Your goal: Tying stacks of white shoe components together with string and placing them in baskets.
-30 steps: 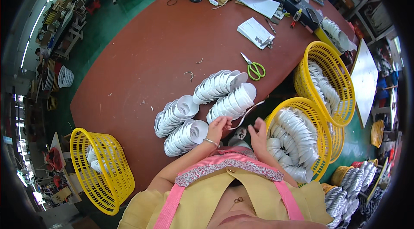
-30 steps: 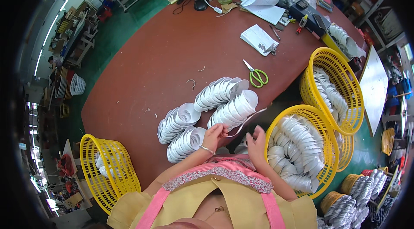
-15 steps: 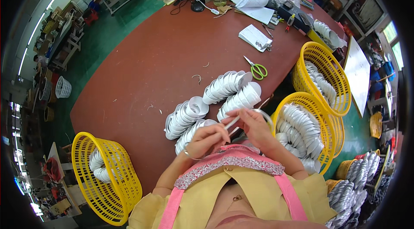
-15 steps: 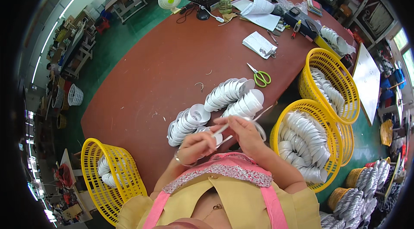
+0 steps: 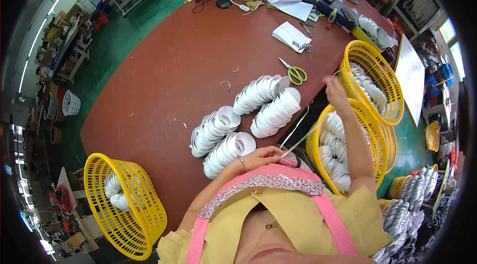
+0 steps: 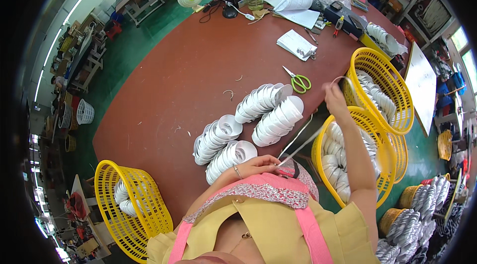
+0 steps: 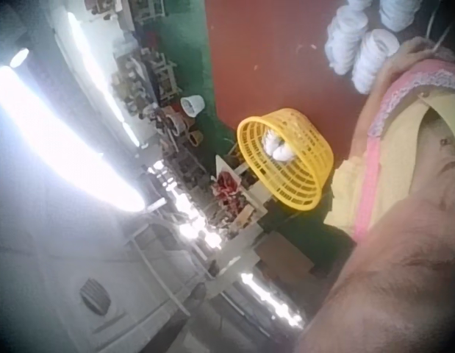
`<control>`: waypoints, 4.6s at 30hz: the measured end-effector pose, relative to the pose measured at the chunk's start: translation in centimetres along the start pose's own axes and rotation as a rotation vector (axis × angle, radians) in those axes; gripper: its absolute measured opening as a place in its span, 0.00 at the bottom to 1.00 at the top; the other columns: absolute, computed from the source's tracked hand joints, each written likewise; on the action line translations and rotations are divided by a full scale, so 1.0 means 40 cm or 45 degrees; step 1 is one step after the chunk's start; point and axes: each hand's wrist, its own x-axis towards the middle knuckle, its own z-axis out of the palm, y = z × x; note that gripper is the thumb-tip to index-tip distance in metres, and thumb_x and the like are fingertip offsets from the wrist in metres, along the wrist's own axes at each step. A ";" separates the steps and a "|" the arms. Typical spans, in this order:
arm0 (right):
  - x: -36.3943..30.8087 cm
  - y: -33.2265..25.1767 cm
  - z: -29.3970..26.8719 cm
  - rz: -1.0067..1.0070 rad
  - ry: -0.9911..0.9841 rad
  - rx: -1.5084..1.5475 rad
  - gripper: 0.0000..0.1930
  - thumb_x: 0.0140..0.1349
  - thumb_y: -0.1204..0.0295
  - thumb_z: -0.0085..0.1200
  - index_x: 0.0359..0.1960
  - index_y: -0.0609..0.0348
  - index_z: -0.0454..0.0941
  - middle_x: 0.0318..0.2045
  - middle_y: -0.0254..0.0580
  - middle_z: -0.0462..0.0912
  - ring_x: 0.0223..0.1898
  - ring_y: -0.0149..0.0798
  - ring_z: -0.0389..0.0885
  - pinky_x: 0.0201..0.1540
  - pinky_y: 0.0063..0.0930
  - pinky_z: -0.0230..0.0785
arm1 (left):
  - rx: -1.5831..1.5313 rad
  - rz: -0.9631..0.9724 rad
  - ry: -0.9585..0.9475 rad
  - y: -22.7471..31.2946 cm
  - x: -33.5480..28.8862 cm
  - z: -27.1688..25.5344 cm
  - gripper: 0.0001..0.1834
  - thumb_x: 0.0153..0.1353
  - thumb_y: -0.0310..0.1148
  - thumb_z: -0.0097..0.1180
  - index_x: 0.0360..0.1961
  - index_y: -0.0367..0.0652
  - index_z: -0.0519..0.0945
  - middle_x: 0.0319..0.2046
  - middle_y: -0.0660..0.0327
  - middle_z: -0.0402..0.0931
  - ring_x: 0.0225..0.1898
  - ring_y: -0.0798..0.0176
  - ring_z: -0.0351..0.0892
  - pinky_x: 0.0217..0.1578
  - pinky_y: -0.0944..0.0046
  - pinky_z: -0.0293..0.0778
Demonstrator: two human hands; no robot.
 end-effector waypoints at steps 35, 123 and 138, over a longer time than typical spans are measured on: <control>0.342 0.489 0.249 0.056 -1.415 -0.308 0.19 0.55 0.78 0.59 0.51 0.63 0.81 0.39 0.38 0.87 0.42 0.34 0.84 0.50 0.31 0.74 | -0.962 -0.737 1.112 -0.136 0.250 -0.309 0.33 0.61 0.57 0.58 0.58 0.43 0.76 0.55 0.57 0.77 0.57 0.59 0.75 0.62 0.55 0.65; 0.327 0.288 0.271 0.635 -1.134 0.476 0.24 0.63 0.64 0.58 0.58 0.63 0.76 0.57 0.45 0.78 0.58 0.39 0.76 0.62 0.32 0.67 | -1.499 -0.014 0.535 -0.173 0.275 -0.265 0.30 0.71 0.49 0.39 0.69 0.42 0.63 0.66 0.54 0.67 0.68 0.53 0.64 0.69 0.50 0.56; 0.147 0.351 0.263 0.021 -0.901 -0.426 0.23 0.61 0.58 0.60 0.33 0.73 0.76 0.25 0.61 0.79 0.29 0.44 0.78 0.36 0.42 0.68 | -1.494 -0.087 0.981 -0.148 0.261 -0.229 0.35 0.63 0.62 0.53 0.64 0.51 0.71 0.60 0.59 0.73 0.62 0.57 0.71 0.64 0.46 0.65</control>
